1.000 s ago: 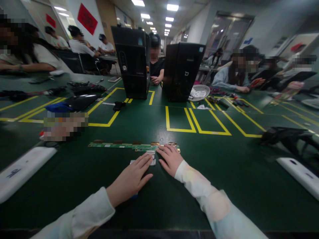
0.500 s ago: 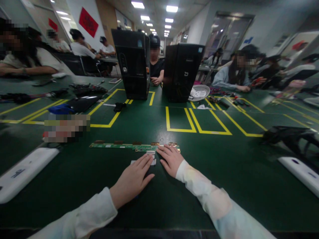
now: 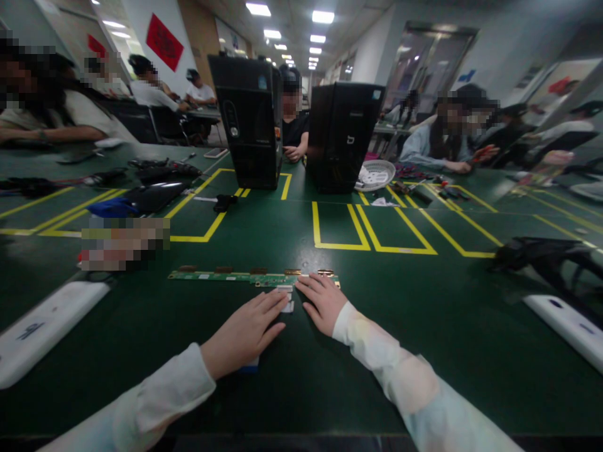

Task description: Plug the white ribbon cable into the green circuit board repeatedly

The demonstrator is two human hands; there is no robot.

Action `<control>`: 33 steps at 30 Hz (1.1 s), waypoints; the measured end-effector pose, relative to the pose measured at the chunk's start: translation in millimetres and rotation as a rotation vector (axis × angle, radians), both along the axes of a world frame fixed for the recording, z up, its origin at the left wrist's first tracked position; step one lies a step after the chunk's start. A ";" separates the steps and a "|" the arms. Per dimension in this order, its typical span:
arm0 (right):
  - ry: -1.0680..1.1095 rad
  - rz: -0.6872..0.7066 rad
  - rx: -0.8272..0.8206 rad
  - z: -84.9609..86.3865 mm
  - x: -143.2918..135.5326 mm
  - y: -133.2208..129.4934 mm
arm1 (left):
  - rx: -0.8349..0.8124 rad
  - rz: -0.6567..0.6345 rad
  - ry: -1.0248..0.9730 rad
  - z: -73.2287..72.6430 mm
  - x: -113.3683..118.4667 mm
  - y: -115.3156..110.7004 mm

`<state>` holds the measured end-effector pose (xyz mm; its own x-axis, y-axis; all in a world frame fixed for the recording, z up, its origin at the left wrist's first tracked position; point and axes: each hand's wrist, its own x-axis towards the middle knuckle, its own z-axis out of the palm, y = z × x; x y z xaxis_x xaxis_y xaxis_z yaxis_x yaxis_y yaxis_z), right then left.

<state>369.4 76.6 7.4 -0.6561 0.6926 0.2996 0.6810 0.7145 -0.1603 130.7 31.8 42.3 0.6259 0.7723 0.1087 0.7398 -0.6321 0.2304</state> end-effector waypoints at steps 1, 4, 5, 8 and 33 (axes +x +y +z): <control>-0.001 0.000 0.000 -0.2 0.0 0.0 | -0.002 0.001 0.000 0.7 -0.4 0.4; -0.007 0.000 -0.001 -0.8 0.1 -0.2 | -0.001 0.006 -0.015 0.8 -0.3 0.3; -0.010 0.000 -0.002 -1.0 0.2 -0.4 | 0.004 0.009 -0.026 0.2 0.0 -0.1; -0.014 -0.005 0.005 -1.8 0.2 -0.5 | 0.008 0.020 -0.059 -2.3 1.7 -1.7; -0.050 -0.013 0.036 -11.8 4.3 5.8 | 0.078 0.431 -0.036 -21.2 -123.2 -26.7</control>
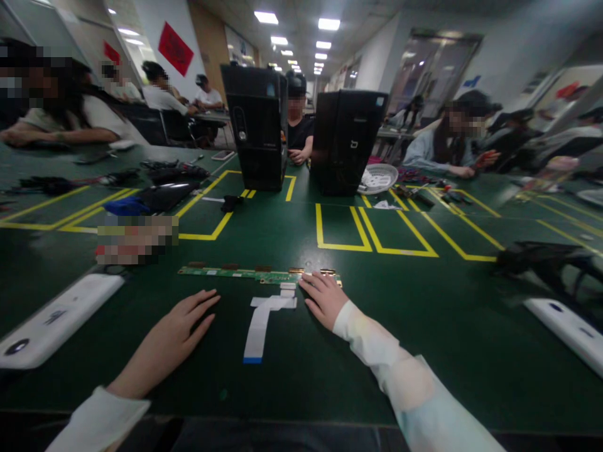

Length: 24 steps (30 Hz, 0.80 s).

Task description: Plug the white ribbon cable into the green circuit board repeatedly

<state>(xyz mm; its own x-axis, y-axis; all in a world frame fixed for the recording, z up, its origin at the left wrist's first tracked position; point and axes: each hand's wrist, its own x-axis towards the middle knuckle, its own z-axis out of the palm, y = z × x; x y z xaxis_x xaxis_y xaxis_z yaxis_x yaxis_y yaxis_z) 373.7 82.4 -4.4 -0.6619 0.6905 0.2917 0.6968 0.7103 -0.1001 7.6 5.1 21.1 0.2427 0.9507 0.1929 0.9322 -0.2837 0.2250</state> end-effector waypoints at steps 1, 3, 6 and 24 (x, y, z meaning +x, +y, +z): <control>0.003 0.001 0.004 0.4 0.1 -0.1 | 0.012 0.000 -0.006 -2.8 -0.7 0.3; 0.019 0.001 0.015 2.8 -1.4 -1.7 | 0.026 0.002 -0.022 -6.8 -2.7 1.3; 0.068 0.006 0.038 10.4 -11.2 -8.4 | 0.032 -0.007 -0.039 -9.9 -6.4 3.0; -0.070 -0.008 -0.119 26.6 -42.0 -26.4 | 0.034 -0.028 -0.045 -13.0 -8.5 4.6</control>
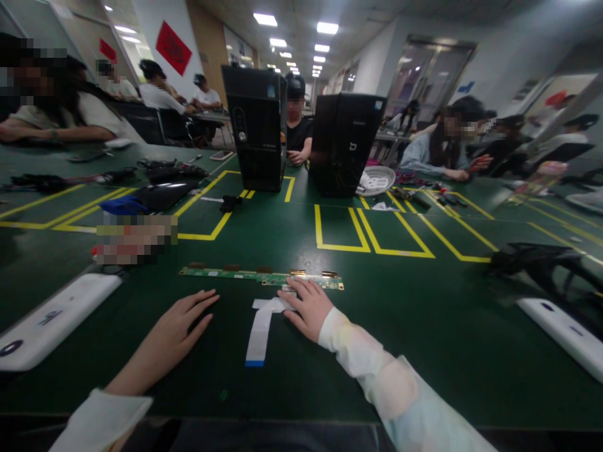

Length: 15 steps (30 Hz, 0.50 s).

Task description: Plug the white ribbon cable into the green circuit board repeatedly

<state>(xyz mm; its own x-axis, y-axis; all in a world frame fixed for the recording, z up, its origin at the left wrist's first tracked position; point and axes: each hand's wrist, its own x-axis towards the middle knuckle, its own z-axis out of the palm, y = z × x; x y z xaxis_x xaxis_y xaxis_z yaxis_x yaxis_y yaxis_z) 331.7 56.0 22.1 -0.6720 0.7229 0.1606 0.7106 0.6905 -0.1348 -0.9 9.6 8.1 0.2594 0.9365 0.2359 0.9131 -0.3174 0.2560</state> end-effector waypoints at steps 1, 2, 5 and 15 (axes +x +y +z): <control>-0.003 0.005 -0.003 0.3 3.9 -1.8 | 0.003 -0.001 -0.003 0.2 0.5 0.1; -0.007 0.011 -0.006 0.4 8.6 -4.0 | 0.005 -0.002 -0.005 0.4 1.1 0.1; -0.015 0.024 -0.009 -0.5 28.9 -13.6 | 0.007 -0.012 -0.011 1.7 2.9 0.4; 0.007 -0.188 0.077 -19.4 142.9 -75.6 | -0.013 0.003 -0.017 1.8 0.4 -2.7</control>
<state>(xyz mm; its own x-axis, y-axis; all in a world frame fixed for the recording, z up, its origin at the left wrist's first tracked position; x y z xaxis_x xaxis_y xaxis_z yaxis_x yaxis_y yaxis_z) 474.6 -19.6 2.7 -0.5252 0.8209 0.2243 0.8271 0.5544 -0.0922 -0.6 6.9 9.8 0.2532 0.9401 0.2282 0.9095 -0.3117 0.2752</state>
